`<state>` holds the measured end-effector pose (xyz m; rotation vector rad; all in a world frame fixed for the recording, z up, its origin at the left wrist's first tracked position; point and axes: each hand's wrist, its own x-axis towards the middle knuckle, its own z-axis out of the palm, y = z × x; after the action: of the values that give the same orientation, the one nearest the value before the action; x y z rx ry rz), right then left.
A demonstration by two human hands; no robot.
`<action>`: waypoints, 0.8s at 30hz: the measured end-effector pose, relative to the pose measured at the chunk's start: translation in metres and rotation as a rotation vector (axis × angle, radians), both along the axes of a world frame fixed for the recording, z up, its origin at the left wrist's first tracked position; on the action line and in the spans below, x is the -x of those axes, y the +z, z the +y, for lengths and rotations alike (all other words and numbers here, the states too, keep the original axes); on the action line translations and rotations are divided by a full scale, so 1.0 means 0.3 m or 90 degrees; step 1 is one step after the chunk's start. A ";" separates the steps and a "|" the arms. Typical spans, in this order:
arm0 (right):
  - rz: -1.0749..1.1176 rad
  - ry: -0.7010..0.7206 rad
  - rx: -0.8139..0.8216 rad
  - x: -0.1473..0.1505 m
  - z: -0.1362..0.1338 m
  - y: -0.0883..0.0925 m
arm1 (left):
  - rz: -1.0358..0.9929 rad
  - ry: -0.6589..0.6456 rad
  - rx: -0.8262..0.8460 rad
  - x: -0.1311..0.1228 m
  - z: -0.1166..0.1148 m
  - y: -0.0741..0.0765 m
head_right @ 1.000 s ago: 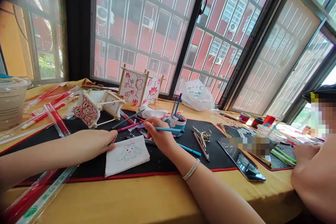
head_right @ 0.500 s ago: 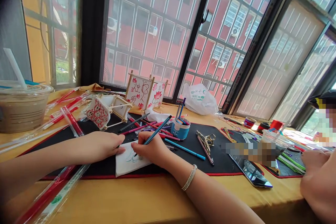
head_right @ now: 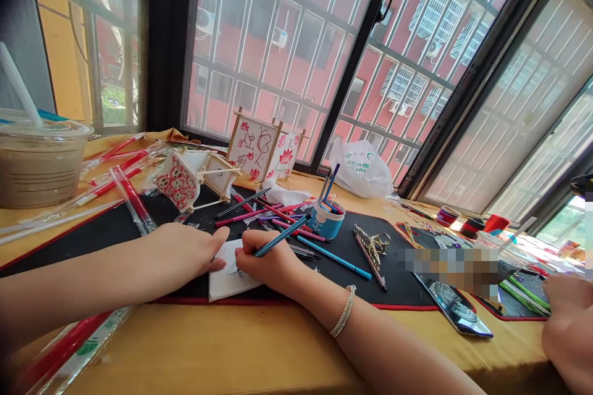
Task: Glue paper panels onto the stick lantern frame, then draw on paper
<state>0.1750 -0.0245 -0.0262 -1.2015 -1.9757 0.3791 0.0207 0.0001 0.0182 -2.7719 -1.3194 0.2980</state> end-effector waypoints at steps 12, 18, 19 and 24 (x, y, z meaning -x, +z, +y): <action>0.019 -0.013 0.077 -0.009 -0.004 -0.007 | -0.010 -0.027 -0.001 -0.006 -0.014 0.001; 0.044 -0.005 0.092 -0.008 -0.004 0.001 | 0.009 -0.031 0.018 -0.004 -0.026 0.034; 0.041 0.001 0.088 -0.009 -0.003 0.000 | 0.011 -0.037 0.016 -0.003 -0.027 0.036; 0.048 -0.017 0.076 -0.012 0.001 -0.006 | 0.014 -0.060 0.007 0.005 -0.006 0.019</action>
<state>0.1785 -0.0244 -0.0279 -1.2687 -1.8925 0.5274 0.0191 -0.0017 0.0238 -2.8207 -1.1808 0.3299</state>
